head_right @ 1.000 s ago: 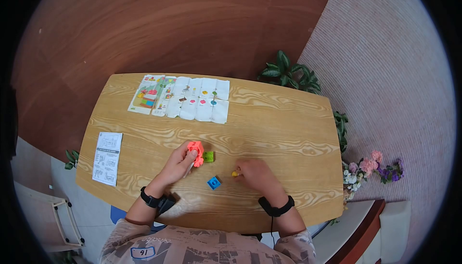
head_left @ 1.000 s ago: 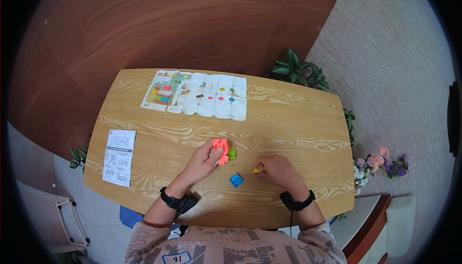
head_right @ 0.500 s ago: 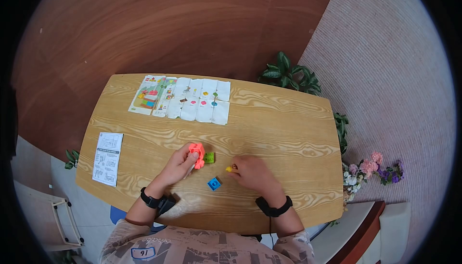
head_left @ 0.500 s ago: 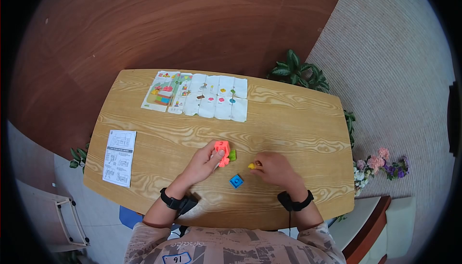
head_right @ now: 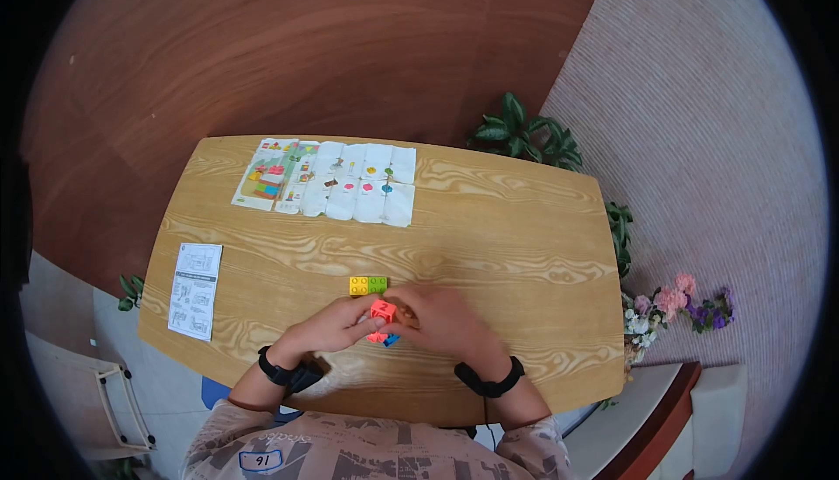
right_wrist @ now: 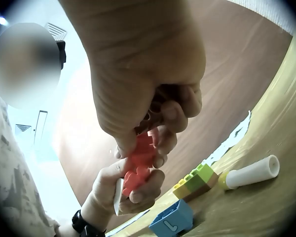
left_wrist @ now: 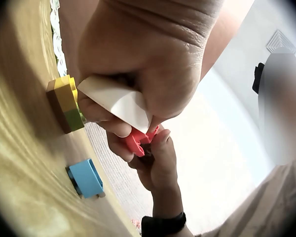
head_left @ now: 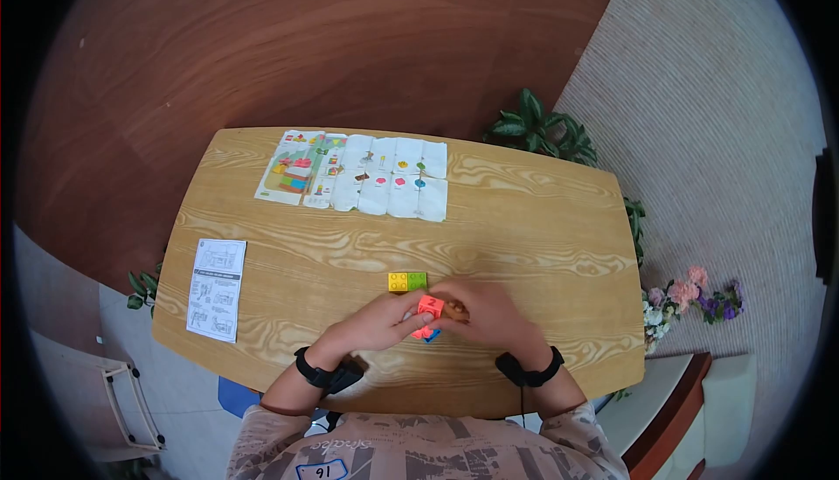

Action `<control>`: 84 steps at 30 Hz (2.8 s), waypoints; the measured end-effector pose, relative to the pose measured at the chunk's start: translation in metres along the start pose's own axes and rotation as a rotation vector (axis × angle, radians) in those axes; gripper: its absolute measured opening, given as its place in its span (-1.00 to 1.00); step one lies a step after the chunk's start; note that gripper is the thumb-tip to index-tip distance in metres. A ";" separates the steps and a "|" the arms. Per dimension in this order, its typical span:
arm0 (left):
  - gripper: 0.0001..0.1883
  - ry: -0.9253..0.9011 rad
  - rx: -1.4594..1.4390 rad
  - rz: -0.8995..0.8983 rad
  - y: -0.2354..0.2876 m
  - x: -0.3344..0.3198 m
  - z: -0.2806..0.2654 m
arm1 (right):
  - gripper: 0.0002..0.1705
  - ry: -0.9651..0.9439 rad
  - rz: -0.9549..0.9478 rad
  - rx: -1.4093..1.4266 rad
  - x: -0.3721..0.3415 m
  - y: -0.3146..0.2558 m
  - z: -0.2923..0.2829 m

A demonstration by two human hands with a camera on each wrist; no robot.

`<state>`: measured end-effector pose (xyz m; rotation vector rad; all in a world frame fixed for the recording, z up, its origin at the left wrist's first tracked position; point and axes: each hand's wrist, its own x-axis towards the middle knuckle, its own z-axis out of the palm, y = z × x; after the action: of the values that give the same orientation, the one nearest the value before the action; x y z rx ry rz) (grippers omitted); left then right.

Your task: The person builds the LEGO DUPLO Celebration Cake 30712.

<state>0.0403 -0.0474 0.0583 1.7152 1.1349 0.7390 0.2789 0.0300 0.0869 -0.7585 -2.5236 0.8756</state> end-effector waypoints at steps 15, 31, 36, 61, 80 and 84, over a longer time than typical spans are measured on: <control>-0.62 -0.149 0.252 -0.135 0.009 0.003 0.000 | -0.62 -0.002 -0.086 0.032 -0.007 0.010 0.008; -0.74 0.440 -0.023 -0.078 -0.010 0.001 -0.020 | -0.69 0.123 0.070 0.094 -0.009 0.000 -0.003; -0.75 0.432 -0.016 -0.066 -0.009 0.000 -0.020 | -0.68 0.136 0.047 0.086 -0.006 -0.001 -0.002; -0.69 0.314 0.253 -0.094 -0.003 -0.001 -0.017 | -0.77 -0.212 -0.207 -0.133 -0.004 0.008 0.051; -0.74 0.588 0.329 -0.173 -0.011 0.000 -0.026 | -0.73 -0.187 -0.160 -0.209 -0.006 0.011 0.049; -0.73 0.538 0.441 -0.236 -0.005 0.001 -0.021 | -0.72 -0.187 -0.149 -0.270 -0.006 0.004 0.048</control>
<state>0.0209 -0.0377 0.0622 1.7326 1.9545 0.8731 0.2617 0.0070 0.0475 -0.5785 -2.8610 0.5872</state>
